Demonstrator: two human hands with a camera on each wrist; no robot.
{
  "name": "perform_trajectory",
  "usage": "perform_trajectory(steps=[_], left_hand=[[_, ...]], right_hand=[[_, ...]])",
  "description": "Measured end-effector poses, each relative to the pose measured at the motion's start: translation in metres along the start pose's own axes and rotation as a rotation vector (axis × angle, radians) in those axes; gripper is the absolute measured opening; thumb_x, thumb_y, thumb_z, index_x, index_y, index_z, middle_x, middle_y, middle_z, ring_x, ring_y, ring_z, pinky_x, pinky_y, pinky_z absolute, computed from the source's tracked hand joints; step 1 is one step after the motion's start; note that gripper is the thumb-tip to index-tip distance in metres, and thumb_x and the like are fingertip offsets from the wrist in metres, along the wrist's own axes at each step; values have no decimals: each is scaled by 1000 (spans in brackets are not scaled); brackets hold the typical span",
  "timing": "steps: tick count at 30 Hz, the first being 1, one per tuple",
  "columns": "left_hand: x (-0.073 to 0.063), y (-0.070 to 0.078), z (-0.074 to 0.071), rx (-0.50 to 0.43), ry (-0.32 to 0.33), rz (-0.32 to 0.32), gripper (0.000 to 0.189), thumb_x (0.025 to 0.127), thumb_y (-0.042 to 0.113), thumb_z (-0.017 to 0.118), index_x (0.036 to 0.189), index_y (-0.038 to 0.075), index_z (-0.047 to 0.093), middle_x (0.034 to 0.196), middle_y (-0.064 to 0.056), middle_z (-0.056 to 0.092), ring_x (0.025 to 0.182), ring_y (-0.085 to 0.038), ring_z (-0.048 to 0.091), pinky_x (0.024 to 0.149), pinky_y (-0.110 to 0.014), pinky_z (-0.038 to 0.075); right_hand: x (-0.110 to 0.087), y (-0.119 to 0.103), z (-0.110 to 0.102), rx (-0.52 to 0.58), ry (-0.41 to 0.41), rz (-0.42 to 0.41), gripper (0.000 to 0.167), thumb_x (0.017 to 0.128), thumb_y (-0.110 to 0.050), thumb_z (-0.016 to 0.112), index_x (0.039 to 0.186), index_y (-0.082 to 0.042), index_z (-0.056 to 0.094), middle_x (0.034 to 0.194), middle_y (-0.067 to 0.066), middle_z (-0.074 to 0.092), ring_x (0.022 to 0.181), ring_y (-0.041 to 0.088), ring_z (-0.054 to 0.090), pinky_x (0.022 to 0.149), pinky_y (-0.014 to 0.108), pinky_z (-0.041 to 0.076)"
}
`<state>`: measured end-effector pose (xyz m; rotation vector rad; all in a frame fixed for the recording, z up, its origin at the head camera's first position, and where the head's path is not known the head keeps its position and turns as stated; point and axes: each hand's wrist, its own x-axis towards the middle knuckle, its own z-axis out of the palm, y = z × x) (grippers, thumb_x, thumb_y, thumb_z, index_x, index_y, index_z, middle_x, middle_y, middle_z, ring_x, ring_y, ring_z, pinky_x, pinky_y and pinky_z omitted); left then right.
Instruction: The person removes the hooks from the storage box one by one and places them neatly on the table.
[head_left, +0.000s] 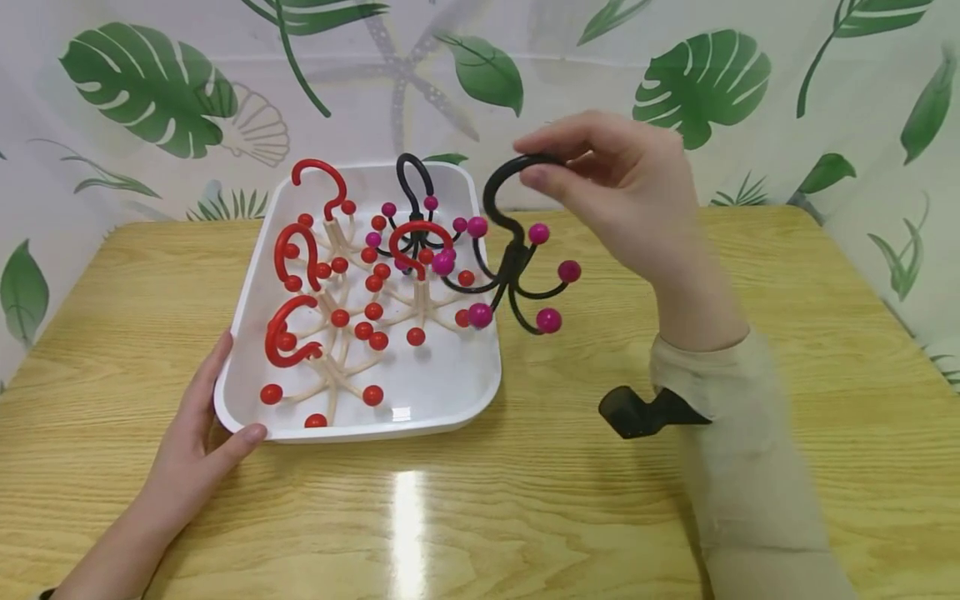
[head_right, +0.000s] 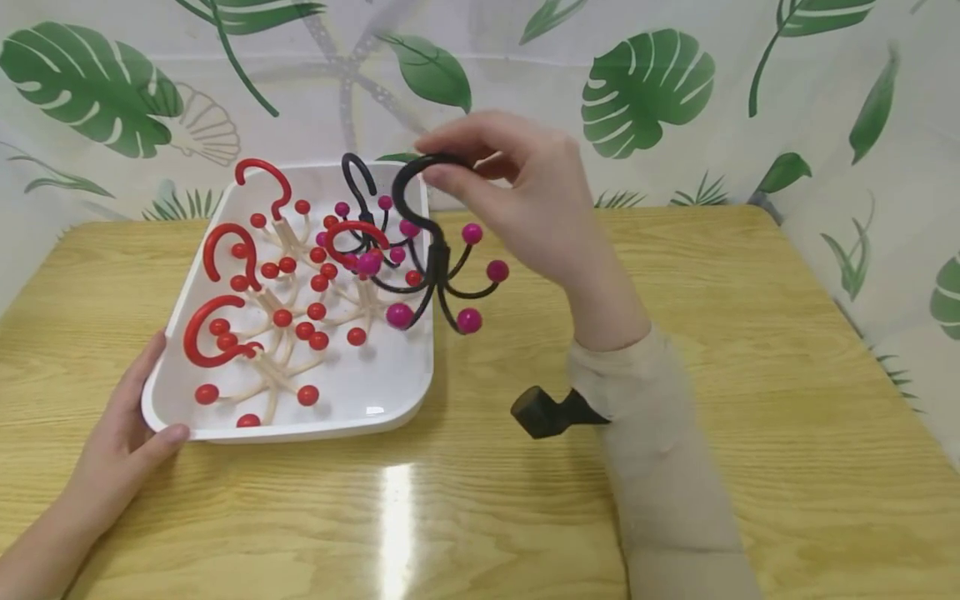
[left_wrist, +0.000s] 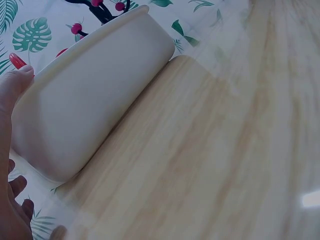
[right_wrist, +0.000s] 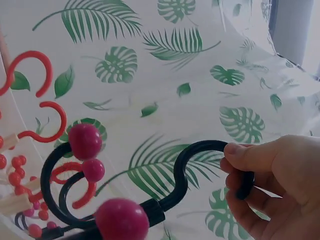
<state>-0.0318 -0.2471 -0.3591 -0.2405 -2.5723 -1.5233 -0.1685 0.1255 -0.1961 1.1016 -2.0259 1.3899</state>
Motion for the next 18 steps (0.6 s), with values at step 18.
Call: perform_trajectory(steps=[18], left_hand=[[0,0,1,-19,8,20,94,81,-8,65,154,26,17,157,-1,17,132,-5,30,94,-8,32]], right_hand=[[-3,89,-23,19,206,664,23,88,-15,68,111,-9,71,102,2,66,93,15,56,79,26,45]])
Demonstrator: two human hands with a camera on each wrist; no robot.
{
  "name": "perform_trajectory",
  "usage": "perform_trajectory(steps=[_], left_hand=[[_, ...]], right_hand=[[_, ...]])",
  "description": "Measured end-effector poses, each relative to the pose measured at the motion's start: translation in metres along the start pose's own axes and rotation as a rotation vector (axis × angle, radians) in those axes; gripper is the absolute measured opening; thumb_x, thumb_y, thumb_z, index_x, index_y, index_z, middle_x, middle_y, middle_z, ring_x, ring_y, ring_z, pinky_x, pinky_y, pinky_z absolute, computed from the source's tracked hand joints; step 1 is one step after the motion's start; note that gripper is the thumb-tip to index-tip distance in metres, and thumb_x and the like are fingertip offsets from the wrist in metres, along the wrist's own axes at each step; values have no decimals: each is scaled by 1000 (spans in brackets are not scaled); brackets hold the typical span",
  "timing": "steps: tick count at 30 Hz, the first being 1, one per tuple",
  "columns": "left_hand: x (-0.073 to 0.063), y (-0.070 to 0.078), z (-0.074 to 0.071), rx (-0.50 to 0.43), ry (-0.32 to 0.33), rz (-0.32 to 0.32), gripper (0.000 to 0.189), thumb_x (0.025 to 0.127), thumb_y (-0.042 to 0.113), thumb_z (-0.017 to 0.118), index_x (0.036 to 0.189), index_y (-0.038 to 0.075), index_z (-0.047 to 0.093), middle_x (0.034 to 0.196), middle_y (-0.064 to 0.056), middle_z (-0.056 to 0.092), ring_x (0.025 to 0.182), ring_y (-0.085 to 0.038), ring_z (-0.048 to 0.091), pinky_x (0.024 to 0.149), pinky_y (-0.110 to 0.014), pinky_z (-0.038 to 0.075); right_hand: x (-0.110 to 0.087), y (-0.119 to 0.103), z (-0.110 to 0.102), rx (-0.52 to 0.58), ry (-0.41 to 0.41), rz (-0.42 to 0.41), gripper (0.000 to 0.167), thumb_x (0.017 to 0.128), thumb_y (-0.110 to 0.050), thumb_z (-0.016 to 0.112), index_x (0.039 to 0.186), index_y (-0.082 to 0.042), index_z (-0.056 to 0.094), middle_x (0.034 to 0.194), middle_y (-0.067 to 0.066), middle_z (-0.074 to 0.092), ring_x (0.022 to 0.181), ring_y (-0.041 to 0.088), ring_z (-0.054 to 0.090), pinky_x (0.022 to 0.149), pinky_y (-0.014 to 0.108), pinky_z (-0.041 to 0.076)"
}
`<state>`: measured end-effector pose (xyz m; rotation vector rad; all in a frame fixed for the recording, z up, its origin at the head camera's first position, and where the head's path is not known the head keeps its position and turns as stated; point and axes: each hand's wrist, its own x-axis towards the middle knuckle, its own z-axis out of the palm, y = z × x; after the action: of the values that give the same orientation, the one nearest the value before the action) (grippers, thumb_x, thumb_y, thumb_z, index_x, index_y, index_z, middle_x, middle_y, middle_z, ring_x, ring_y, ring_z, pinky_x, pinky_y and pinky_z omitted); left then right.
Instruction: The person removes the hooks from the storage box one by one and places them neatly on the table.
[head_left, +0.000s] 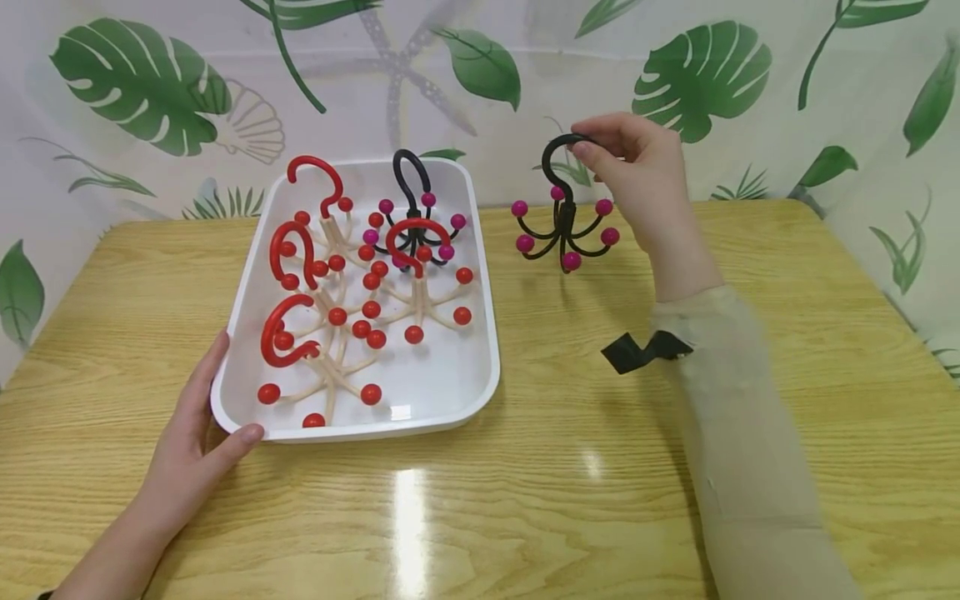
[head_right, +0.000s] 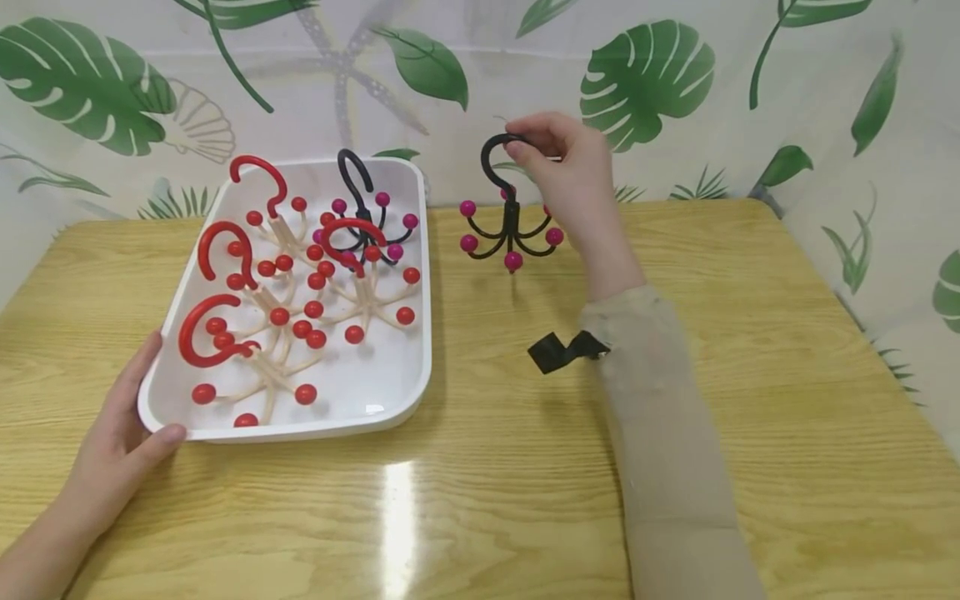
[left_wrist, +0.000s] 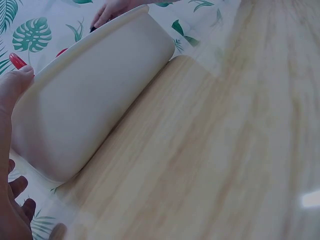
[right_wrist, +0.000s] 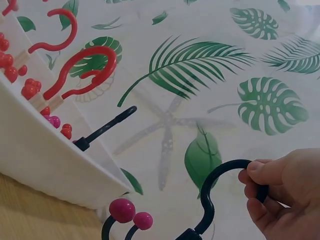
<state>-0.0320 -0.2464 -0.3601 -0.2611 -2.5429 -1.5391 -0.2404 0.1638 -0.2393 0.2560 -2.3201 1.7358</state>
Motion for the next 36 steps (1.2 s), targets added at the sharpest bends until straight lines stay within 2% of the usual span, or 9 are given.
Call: perform_trajectory(steps=[7,15,26,28,30,36], left_hand=[[1,2,-1,7,-2,-10,93,82,-6,65,154,27,16,157,0,17,133,-7,30,93,-8,33],[1,1,-1,5,-5,-11,94,82,-7,65,154,27,16,158,0,16,134,-9,29,92,-8,35],[1,0,-1,-2,-4,1,95,81,-9,64,154,25,16,157,-1,17,134,-10,29,92,-8,35],[1,0,-1,-6,-4,2,95,81,-10,64,154,25,16,157,-1,16,134,-10,29,93,-8,35],[1,0,-1,-6,-5,-1,95,81,-10,64,154,26,15,158,-1,16,134,-11,29,93,-8,35],[0,0,0,-15,-12,-10,94,82,-9,64,155,26,15,158,-1,16,133,-11,30,91,-9,36]], right_hand=[[7,20,8,61,-53,43,25,91,-11,63,115,-8,68,112,7,64,97,20,57,86,25,47],[12,41,22,267,-23,38,21,88,-6,66,108,-7,70,102,8,68,91,21,58,86,27,45],[17,55,28,504,-3,81,20,88,2,63,107,-1,67,107,14,66,105,25,60,94,29,46],[17,55,28,512,-6,91,21,87,2,63,108,-1,67,108,14,66,106,25,60,94,29,46],[16,53,28,475,2,93,22,87,1,65,108,-2,67,109,13,66,107,23,59,95,28,45],[12,35,25,252,67,57,29,84,-6,72,112,-7,68,119,9,63,114,20,54,98,24,41]])
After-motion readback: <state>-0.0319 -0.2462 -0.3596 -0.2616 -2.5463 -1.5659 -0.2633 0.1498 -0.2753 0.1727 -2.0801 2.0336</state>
